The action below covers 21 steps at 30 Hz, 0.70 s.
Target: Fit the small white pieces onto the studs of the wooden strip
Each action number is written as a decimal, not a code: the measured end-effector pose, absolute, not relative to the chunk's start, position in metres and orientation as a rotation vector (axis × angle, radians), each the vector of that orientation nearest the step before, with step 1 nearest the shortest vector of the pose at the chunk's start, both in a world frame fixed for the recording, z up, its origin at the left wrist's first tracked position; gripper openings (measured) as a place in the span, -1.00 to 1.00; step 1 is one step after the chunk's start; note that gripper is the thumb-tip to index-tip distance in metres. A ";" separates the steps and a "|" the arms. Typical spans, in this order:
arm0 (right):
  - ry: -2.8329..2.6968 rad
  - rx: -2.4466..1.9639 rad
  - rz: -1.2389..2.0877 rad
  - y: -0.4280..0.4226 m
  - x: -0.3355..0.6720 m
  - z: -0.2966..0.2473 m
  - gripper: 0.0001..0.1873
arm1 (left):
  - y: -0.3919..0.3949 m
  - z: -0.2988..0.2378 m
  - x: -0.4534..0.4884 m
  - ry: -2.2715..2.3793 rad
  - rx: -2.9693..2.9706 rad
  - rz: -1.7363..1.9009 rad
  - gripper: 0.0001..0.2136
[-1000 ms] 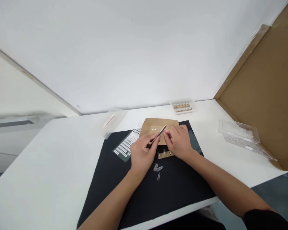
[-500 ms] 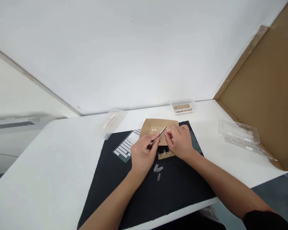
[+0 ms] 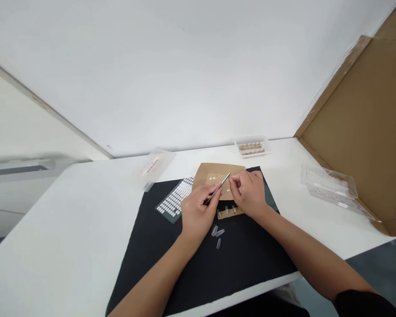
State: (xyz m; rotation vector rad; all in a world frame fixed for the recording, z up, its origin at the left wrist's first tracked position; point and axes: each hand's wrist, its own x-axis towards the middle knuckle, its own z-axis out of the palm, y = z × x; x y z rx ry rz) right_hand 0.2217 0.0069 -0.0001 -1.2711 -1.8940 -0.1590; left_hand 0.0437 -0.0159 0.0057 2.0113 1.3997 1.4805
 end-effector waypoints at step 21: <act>-1.860 -1.220 -0.073 0.004 0.228 0.006 -0.75 | -0.012 0.007 0.044 1.363 2.225 1.551 -0.90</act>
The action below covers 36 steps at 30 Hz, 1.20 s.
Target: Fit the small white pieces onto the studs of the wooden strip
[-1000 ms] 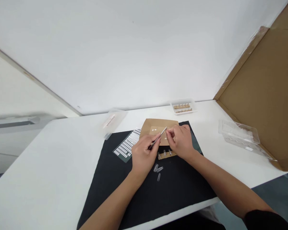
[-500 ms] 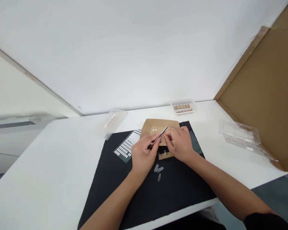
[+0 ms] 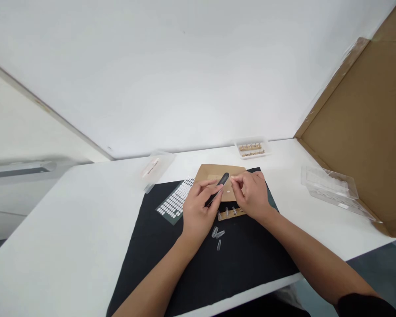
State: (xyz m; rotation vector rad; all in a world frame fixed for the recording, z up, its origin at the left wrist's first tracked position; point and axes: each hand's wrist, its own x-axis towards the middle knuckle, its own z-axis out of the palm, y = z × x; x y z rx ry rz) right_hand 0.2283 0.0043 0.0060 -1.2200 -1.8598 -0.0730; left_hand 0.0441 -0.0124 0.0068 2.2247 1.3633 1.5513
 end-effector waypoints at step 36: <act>-1.944 -1.299 -0.248 0.003 0.219 0.006 -0.76 | -0.012 -0.006 0.041 1.550 2.765 1.472 -0.84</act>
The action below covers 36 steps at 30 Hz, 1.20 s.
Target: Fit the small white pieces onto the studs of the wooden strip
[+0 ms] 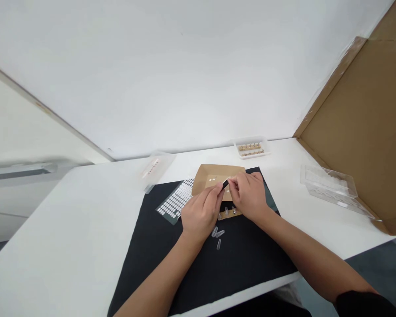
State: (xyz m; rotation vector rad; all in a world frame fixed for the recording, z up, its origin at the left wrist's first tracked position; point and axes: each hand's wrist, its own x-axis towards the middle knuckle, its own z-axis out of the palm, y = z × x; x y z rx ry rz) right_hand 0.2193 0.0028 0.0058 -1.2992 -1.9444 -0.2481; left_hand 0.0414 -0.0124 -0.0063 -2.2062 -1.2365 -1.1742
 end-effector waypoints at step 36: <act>-2.098 -1.296 -0.235 0.005 0.215 0.000 -0.69 | -0.010 0.008 0.044 -1.097 -2.046 -1.082 -0.77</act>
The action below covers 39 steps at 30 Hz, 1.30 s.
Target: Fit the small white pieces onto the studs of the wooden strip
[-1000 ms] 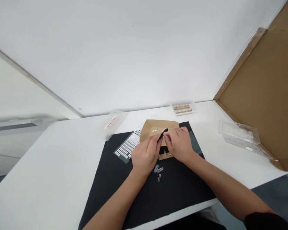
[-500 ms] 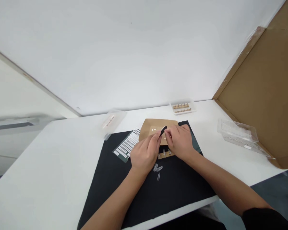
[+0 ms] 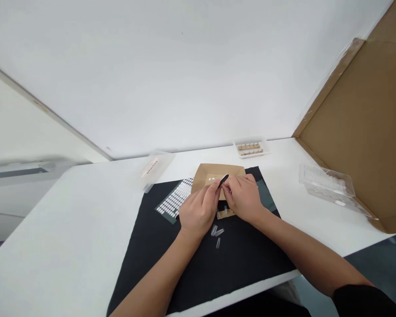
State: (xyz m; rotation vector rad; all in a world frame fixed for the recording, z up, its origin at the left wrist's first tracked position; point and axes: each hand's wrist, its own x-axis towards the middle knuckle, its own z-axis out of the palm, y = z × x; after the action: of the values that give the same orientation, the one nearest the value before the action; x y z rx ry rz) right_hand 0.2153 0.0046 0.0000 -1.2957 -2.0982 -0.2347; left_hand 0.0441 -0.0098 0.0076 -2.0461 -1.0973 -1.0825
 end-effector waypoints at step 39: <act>-2.031 -1.345 -0.172 0.007 0.217 0.004 -0.74 | -0.010 0.007 0.044 -1.104 -2.041 -1.112 -0.70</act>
State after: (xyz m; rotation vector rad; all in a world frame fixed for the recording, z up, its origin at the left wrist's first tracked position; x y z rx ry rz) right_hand 0.2173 0.0069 0.0039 -1.3450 -2.0314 -0.1716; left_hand 0.0439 -0.0099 0.0072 -2.0412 -1.1038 -1.1118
